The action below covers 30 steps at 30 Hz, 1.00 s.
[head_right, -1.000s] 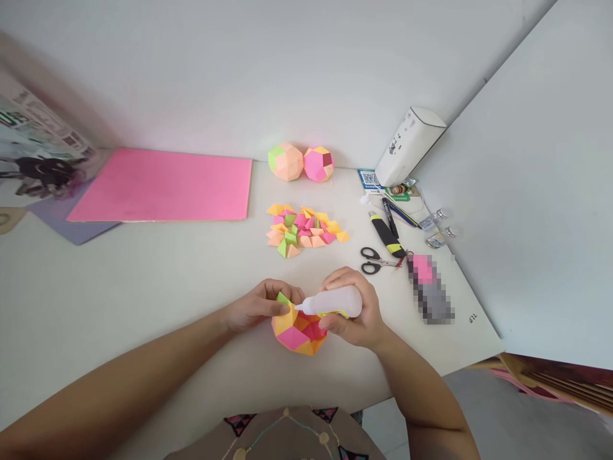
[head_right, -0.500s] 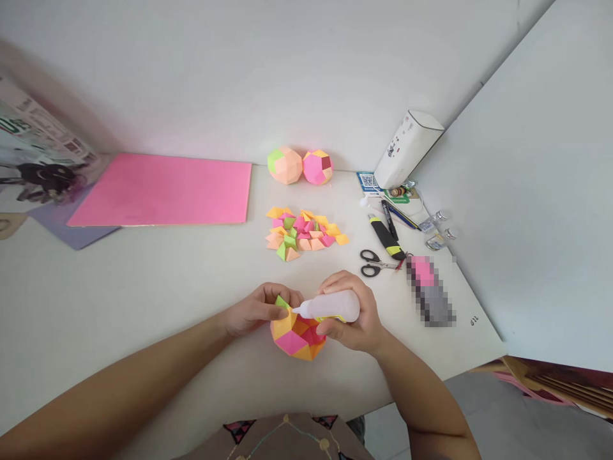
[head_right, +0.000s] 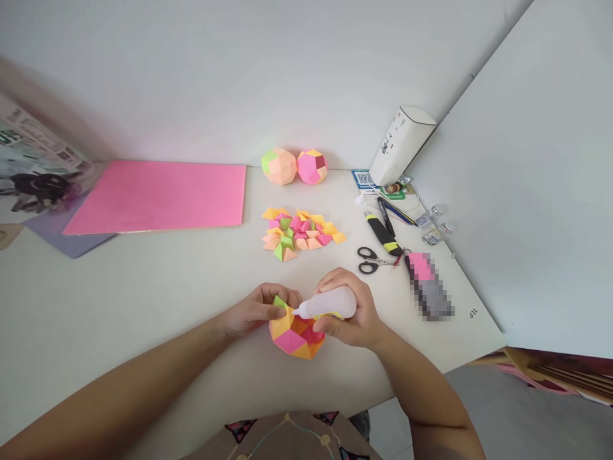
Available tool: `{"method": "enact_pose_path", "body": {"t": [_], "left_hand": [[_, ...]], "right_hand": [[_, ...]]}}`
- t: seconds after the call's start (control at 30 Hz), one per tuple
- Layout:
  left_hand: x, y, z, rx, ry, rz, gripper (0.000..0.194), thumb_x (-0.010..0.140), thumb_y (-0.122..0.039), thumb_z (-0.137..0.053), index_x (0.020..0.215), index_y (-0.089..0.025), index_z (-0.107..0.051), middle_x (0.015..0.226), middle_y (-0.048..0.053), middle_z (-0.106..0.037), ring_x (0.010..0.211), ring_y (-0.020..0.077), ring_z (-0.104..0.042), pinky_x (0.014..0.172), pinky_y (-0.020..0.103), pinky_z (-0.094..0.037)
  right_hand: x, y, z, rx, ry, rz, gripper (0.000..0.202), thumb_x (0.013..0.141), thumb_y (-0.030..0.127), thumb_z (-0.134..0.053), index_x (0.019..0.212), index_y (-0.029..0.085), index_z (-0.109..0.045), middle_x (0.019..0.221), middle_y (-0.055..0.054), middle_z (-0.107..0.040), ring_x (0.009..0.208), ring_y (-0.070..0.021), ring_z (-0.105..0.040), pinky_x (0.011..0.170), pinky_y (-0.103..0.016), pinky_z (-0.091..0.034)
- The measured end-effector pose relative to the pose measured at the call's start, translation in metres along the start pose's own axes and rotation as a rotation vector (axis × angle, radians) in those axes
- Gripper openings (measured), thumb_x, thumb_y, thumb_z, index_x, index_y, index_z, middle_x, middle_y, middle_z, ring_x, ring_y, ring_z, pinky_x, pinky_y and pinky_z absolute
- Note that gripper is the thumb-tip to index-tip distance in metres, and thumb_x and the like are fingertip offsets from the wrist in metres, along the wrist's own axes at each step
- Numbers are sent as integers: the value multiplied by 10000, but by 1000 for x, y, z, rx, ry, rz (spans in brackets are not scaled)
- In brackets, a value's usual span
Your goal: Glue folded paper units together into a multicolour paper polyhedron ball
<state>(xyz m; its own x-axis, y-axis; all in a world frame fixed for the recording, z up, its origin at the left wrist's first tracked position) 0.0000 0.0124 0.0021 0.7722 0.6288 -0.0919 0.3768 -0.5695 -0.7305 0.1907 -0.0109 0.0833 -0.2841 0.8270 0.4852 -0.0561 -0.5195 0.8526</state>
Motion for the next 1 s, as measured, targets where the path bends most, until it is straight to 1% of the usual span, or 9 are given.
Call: {"method": "enact_pose_path", "body": {"t": [0.13,0.33,0.53,0.63,0.7,0.77,0.87,0.93,1.0], "left_hand": [[0,1,1,3,-13,4,154,653,-208,-749,634,-140,-613,800,45,-649,764,178,-587,697,317,-432],[-1,1,1,15,2,3,188,669,-219,-742,603,-139,-586,753,41,-632,754,179,-589,698,318,-430],[0,1,1,30,-8,3,206,656,-241,-752,603,-141,-579,761,47,-633,752,183,-584,695,321,-432],[-1,0,2,40,-3,8,209,665,-243,-745,592,-142,-577,741,41,-618,753,182,-577,704,322,-428],[-1,0,2,41,7,2,189,671,-237,-741,599,-145,-592,743,32,-609,736,166,-561,700,313,-420],[-1,-1,3,63,36,-14,160,672,-234,-740,611,-148,-620,745,30,-602,735,159,-545,712,315,-415],[0,-2,3,104,81,-39,162,655,-257,-754,595,-156,-642,736,40,-595,770,177,-539,760,343,-419],[1,-1,3,90,117,-31,186,629,-290,-769,571,-166,-643,721,49,-597,800,202,-546,796,375,-426],[1,0,1,58,166,-7,192,603,-309,-781,562,-175,-649,705,56,-605,835,229,-555,844,418,-427]], "right_hand": [[1,1,-1,6,-3,11,386,727,448,-727,1000,217,-580,843,-59,-594,734,-179,-588,591,-305,-500],[0,2,-1,52,49,14,368,721,459,-727,954,211,-588,787,-52,-593,703,-178,-576,572,-304,-492],[0,2,0,82,31,10,362,713,444,-739,950,214,-590,795,-49,-598,716,-178,-579,594,-312,-496],[-1,-2,2,181,29,-52,361,718,465,-727,927,201,-598,805,-57,-604,720,-178,-586,564,-295,-490],[1,-7,6,266,-59,-117,343,740,466,-706,926,198,-602,834,-57,-609,680,-162,-583,510,-271,-469],[4,-13,11,368,-162,-206,302,779,467,-664,918,205,-603,853,-44,-613,566,-119,-547,438,-242,-425],[12,-22,19,487,-252,-346,296,809,499,-607,883,213,-604,830,-25,-622,463,-83,-477,388,-230,-392],[15,-26,21,520,-261,-400,309,797,516,-605,860,214,-607,789,-18,-621,477,-95,-486,394,-237,-408],[16,-26,21,535,-211,-416,307,794,515,-607,852,214,-604,764,-14,-616,474,-98,-490,395,-241,-418]]}}
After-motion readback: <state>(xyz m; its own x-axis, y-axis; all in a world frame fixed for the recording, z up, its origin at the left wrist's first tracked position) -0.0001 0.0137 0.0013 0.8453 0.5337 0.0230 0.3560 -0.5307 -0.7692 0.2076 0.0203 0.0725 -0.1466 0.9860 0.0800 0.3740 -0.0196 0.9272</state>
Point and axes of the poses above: each hand's wrist, its own x-axis towards the middle knuckle, its own z-axis out of the back of the hand, y = z × x, the point moved 1 cm from there along x, towards the middle knuckle
